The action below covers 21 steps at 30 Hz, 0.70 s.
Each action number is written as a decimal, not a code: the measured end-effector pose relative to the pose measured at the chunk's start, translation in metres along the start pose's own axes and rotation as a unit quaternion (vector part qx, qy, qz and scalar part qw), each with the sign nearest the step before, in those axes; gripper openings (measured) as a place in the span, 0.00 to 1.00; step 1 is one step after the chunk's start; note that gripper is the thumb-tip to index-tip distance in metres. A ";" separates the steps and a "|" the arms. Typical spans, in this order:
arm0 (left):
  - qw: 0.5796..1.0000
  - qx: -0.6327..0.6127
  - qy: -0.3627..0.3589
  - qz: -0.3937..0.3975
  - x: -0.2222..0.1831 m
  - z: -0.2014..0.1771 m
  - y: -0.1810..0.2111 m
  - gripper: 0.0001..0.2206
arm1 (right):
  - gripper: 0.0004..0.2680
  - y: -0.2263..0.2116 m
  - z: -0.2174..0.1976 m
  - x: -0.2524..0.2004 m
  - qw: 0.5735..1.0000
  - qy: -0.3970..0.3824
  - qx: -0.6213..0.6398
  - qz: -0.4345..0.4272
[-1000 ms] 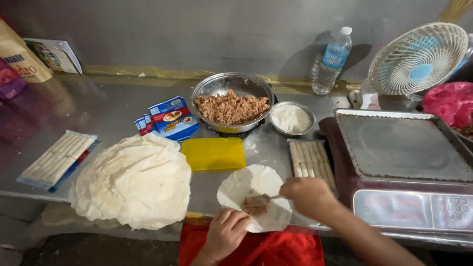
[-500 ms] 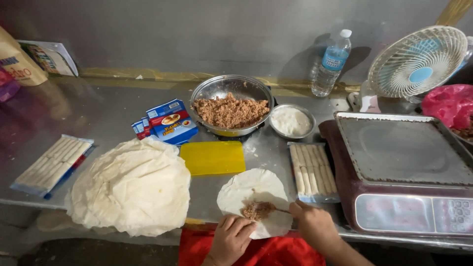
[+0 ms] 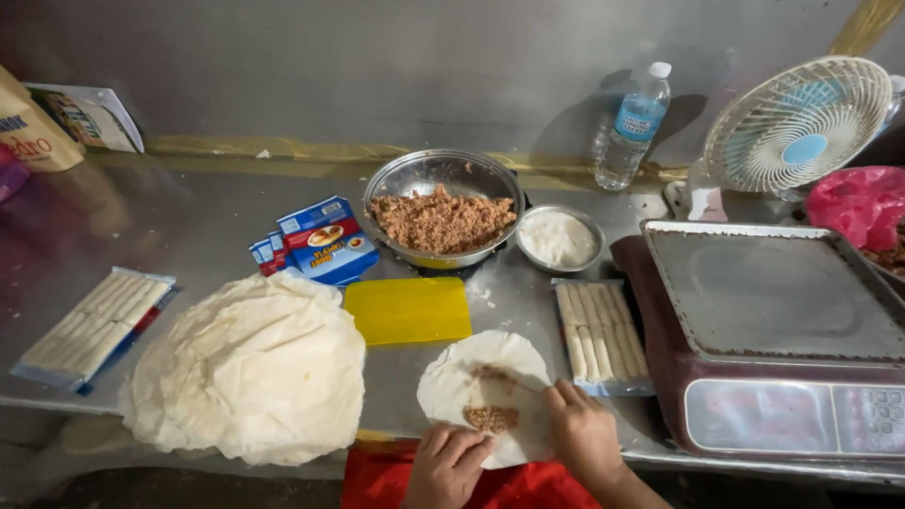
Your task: The person is manually assembling spring rolls by placing filling on wrappers, rolling them, and stacking them on a counter.
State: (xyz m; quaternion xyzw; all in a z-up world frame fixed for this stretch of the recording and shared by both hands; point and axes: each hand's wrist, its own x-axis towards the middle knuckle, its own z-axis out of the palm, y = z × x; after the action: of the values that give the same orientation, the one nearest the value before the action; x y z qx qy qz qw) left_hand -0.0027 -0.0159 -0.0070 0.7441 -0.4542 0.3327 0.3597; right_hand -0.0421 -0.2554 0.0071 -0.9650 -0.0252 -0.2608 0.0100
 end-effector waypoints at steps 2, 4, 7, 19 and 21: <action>1.000 -0.009 0.002 -0.006 0.000 0.000 0.000 0.03 | 0.07 0.005 0.008 0.010 0.999 0.046 -0.019 0.004; 1.000 -0.026 0.000 -0.008 0.000 -0.003 0.001 0.03 | 0.08 0.016 0.023 0.016 0.998 0.048 0.034 0.009; 1.000 -0.002 0.021 -0.019 -0.012 0.011 -0.005 0.02 | 0.12 0.010 0.005 0.053 0.995 0.094 0.037 0.024; 0.999 0.027 -0.032 -0.019 -0.035 0.017 -0.011 0.07 | 0.07 0.003 0.018 0.256 0.979 -0.072 -0.187 -0.028; 1.000 0.016 0.010 -0.022 -0.009 0.003 0.001 0.04 | 0.10 -0.006 0.000 0.232 0.984 -0.045 -0.164 -0.050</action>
State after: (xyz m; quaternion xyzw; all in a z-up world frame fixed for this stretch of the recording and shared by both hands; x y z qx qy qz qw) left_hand -0.0065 -0.0145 -0.0154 0.7559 -0.4287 0.3395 0.3600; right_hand 0.1579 -0.2396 0.1240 -0.9619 -0.0310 -0.2178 -0.1625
